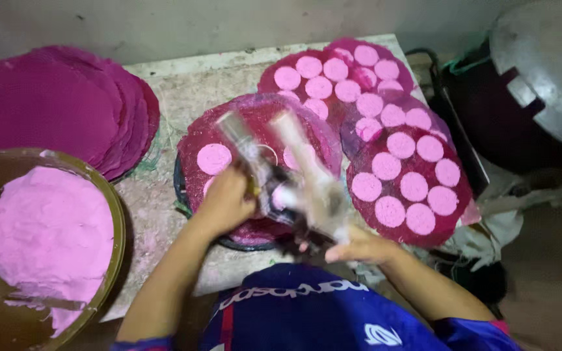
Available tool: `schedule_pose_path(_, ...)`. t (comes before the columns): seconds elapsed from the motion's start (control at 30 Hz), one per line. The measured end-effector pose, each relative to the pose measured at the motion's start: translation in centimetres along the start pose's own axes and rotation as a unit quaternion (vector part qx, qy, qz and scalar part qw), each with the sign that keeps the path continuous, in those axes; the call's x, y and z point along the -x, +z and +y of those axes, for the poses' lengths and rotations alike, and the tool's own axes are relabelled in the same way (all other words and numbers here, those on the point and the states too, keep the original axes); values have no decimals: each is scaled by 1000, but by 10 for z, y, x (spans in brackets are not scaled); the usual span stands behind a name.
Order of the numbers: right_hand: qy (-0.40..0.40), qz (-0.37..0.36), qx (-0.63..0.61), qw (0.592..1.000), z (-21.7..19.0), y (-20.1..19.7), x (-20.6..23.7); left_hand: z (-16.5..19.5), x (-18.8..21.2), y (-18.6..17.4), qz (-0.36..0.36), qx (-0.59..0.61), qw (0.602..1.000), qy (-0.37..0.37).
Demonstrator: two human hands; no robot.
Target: The person scoops pink dough from a large basin into a cylindrical mold on a hand press, presses the lever to extrude a round dough disc onto a tray, then places the disc in rows on round trays to dry. They repeat the cycle, occasionally repositioning trays and clearing excess dough from the press by hand.
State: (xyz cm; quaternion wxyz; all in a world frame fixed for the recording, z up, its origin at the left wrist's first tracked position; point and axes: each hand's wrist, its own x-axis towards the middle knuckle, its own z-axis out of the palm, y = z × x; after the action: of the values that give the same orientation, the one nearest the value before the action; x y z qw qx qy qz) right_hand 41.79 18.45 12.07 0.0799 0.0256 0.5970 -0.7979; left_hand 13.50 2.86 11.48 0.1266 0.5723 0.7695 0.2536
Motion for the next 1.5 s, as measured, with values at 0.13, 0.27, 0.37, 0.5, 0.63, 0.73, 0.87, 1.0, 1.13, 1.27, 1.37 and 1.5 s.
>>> schedule_pose_path(0.13, -36, 162, -2, 986, 3, -2, 10, -56, -28, 28, 69, -24, 996, 50)
schedule_pose_path(0.27, -93, 229, -21, 969, 0, 3, 4, -92, -32, 57, 37, -74, 996, 25)
schedule_pose_path(0.37, -119, 262, -12, 958, 6, 8, -5, -109, -25, 60, 49, -84, 994, 51)
schedule_pose_path(0.5, -55, 244, 11, 968, 17, 0, -18, -118, -10, 46, 21, -100, 993, 55)
schedule_pose_path(0.63, 11, 175, 92, 980, 19, -19, -41, -121, -14, 23, 35, 151, 985, 71)
schedule_pose_path(0.73, 122, 50, -9, 991, 22, -23, -67, -118, -30, 8, -11, 768, 638, 51)
schedule_pose_path(0.87, 178, -121, -246, 945, 25, -22, -90, -103, -37, 1, -90, 917, 333, 201)
schedule_pose_path(1.0, 324, -60, 10, 944, -3, -68, -86, -101, -52, 2, -30, 902, 376, 211)
schedule_pose_path(1.13, 384, -16, 145, 912, -43, -124, -92, -124, -101, 2, -3, 876, 397, 273)
schedule_pose_path(1.27, 393, 22, 197, 898, -74, -137, -124, -145, -147, 15, -3, 883, 352, 311)
schedule_pose_path(1.37, 411, 54, 235, 879, -83, -123, -153, -157, -155, 38, 33, 930, 268, 250)
schedule_pose_path(1.5, 422, 86, 250, 867, -89, -103, -180, -172, -160, 67, 36, 943, 191, 270)
